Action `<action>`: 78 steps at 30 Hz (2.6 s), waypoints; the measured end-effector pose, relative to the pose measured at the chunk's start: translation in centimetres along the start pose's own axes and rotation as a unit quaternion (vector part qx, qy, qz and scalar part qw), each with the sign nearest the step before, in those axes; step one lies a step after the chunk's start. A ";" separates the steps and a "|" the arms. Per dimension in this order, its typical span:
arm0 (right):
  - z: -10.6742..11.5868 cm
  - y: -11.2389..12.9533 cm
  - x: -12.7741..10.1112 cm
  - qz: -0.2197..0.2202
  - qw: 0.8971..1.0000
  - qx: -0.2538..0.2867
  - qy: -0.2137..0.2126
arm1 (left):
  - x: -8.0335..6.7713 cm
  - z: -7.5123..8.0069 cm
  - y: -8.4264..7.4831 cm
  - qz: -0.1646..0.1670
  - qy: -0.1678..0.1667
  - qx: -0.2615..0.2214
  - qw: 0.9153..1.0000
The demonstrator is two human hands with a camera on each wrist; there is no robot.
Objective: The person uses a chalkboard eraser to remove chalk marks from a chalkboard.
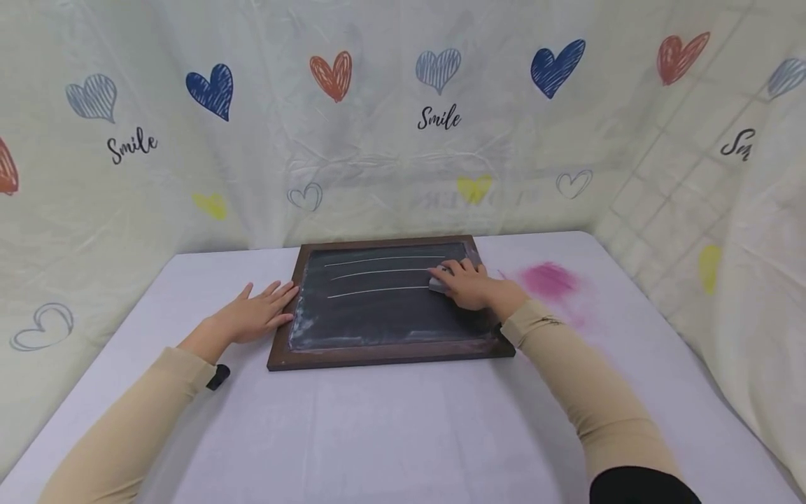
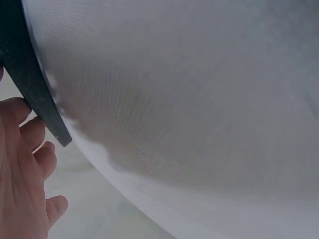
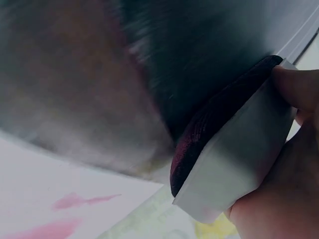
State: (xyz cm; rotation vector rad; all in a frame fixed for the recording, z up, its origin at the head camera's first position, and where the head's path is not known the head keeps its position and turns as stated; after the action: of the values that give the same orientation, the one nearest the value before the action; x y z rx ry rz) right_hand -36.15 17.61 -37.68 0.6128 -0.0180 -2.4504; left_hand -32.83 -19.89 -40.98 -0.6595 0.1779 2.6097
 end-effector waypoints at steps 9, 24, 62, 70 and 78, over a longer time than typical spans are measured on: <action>0.2 1.7 1.7 0.016 1.000 -0.005 0.007 | 0.0 -0.1 0.0 -0.003 -0.003 0.004 1.000; 0.8 7.7 6.0 0.053 0.998 -0.021 0.032 | 0.1 -0.2 0.1 -0.001 -0.003 0.008 1.000; 0.6 19.8 12.0 0.008 0.994 -0.103 0.032 | 0.2 0.1 0.2 0.003 -0.010 0.012 1.000; 0.3 19.7 12.4 0.007 0.994 -0.104 0.038 | 0.1 -0.1 0.3 0.005 -0.004 0.011 1.000; 0.0 17.8 11.4 0.020 0.996 -0.079 0.041 | 0.2 -0.1 0.4 0.003 -0.004 0.011 1.000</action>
State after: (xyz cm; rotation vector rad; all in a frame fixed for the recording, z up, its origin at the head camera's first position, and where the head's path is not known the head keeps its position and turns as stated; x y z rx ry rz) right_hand -34.28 -3.34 -39.81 0.6350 0.1931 -2.3581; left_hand -33.09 -20.20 -41.17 -0.6407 0.2060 2.6128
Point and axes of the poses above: each hand's wrist, its own x-axis towards the middle knuckle, its own z-axis out of the back of the hand, y = z × x, the point moved 7 cm from there along x, towards the middle knuckle, and after that the axes turned 15 degrees about y, right-handed, at the moved point
